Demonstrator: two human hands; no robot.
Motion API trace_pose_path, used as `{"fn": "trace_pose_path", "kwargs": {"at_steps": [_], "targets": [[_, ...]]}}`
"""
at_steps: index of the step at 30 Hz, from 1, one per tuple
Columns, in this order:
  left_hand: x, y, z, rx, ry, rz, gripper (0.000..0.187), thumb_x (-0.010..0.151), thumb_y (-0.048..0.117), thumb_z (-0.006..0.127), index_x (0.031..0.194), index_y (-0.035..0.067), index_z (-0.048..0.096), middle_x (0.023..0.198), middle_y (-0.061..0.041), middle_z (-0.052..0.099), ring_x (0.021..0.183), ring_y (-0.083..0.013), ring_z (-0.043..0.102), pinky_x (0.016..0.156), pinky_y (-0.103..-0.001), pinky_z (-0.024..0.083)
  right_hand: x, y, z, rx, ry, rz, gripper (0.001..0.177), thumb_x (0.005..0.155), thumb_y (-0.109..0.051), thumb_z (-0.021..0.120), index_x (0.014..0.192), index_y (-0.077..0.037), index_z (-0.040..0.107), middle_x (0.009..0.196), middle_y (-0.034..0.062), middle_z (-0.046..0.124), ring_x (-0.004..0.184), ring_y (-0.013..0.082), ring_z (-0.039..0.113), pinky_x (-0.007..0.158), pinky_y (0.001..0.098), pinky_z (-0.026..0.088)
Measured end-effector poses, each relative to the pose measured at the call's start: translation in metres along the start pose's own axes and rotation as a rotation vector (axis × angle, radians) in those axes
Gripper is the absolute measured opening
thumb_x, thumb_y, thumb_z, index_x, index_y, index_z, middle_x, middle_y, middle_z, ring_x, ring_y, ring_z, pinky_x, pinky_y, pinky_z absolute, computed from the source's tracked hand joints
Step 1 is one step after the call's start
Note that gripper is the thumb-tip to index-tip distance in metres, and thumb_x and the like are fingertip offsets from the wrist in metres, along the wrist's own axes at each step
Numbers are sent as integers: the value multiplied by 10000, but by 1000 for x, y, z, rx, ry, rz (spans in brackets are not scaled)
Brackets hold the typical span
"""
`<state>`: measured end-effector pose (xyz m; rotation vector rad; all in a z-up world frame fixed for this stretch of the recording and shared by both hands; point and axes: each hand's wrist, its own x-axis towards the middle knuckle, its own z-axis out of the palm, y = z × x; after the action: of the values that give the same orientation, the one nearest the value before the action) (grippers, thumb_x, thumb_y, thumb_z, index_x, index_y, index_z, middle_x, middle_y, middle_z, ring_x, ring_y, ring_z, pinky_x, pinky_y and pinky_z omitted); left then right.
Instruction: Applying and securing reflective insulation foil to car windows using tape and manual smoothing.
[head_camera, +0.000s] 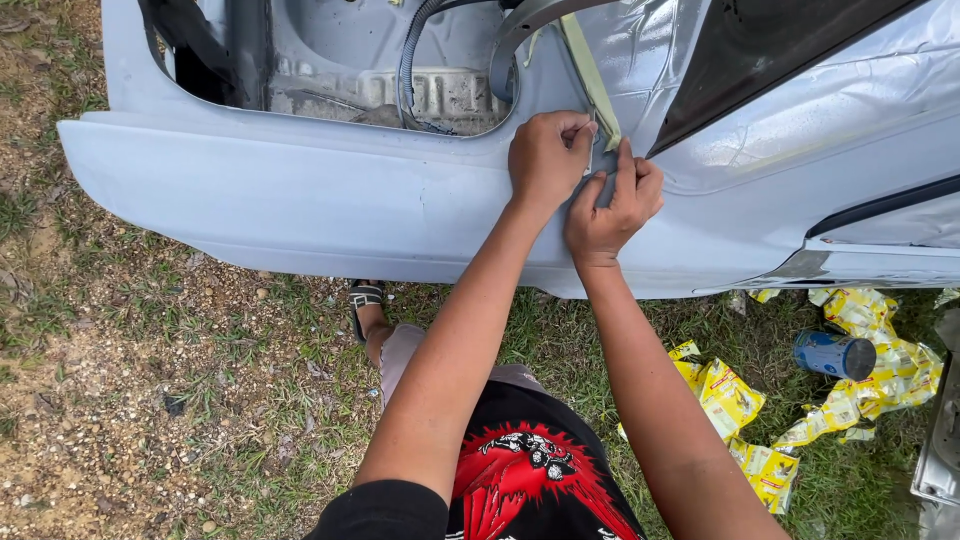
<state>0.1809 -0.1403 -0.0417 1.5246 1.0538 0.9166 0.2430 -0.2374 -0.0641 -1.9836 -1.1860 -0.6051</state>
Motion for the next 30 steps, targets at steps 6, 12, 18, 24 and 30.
{"fn": "trace_pose_path", "kwargs": {"at_steps": [6,12,18,24,30], "targets": [[-8,0,7,41,-39,2,147,842,211,702,923,158,813,706,-14,765,743,-323,762,684,-429,605,-3,4,-1,48,-6,48,373,924,-79,575,1279,-115,684,1023,23,472,943,251,576,863,369,348],[-19,16,2,82,-87,11,170,862,206,693,958,130,810,740,-40,773,755,-327,768,704,-427,609,-4,16,1,329,144,105,370,945,32,501,1221,-50,733,972,80,528,961,293,625,918,366,423],[-21,9,11,74,-132,20,164,870,186,690,956,112,809,745,-60,773,769,-347,766,695,-441,611,0,8,-5,440,192,155,330,979,-5,494,1196,-26,742,974,77,536,971,234,618,931,374,446],[-5,-5,8,90,-252,105,143,858,100,681,925,83,807,725,-100,761,748,-362,758,674,-438,615,-1,11,-4,452,180,104,329,999,-15,483,1217,-16,730,966,80,524,954,226,596,947,375,445],[14,-22,5,27,-353,169,150,836,37,693,918,71,813,744,-128,763,743,-331,762,671,-413,618,1,11,-4,434,157,57,319,1012,-27,483,1217,-11,727,944,91,519,938,245,596,934,366,447]]}}
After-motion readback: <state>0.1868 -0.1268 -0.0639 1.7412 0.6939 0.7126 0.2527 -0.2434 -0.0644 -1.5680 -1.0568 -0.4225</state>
